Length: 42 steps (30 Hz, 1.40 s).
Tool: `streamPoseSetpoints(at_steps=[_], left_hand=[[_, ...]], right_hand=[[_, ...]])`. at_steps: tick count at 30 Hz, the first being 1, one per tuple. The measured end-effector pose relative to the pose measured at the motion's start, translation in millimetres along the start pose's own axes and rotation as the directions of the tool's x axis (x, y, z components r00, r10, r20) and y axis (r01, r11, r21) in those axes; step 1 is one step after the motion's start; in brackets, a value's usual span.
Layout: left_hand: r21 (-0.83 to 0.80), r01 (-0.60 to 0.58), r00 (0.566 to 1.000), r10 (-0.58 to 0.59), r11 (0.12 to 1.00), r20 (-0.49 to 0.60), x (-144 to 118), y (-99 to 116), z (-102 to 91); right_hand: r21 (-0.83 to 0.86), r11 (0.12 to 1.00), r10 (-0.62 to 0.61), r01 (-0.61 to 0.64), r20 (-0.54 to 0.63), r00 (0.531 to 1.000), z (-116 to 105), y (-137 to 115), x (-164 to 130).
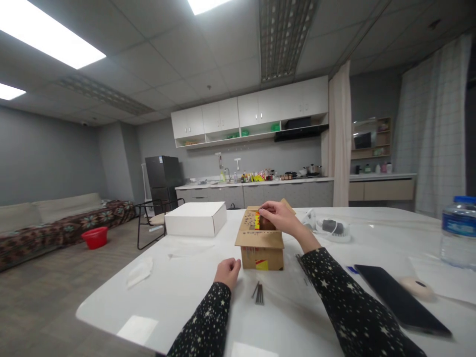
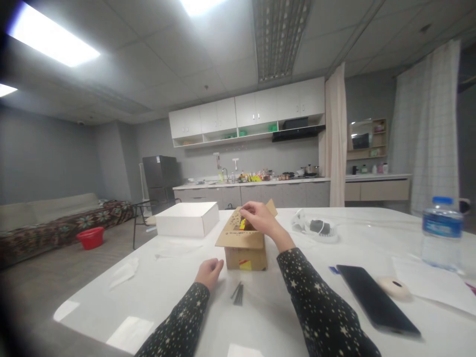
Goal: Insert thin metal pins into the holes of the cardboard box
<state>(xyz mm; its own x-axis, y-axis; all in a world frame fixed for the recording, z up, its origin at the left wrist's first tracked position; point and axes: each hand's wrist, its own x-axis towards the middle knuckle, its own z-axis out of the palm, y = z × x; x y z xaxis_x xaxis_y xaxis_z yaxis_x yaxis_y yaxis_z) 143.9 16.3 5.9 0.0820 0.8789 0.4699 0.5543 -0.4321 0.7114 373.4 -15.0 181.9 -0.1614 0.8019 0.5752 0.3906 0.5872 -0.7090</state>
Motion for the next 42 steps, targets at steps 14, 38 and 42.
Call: streamPoseSetpoints(at_steps=[14, 38, 42], left_hand=[[0.15, 0.022, 1.0, -0.022, 0.988, 0.0, -6, 2, 16.6], [0.211, -0.024, 0.997, 0.008, 0.977, 0.077, -9, 4, 32.9], [0.201, -0.02, 0.997, 0.005, 0.979, 0.075, -11, 1, 28.6]], right_hand=[[0.008, 0.986, 0.162, -0.168, 0.223, 0.961, -19, 29, 6], [-0.079, 0.992, 0.117, -0.1, 0.263, 0.958, -32, 43, -4], [-0.111, 0.99, 0.115, -0.088, 0.272, 0.955, -27, 41, -4]])
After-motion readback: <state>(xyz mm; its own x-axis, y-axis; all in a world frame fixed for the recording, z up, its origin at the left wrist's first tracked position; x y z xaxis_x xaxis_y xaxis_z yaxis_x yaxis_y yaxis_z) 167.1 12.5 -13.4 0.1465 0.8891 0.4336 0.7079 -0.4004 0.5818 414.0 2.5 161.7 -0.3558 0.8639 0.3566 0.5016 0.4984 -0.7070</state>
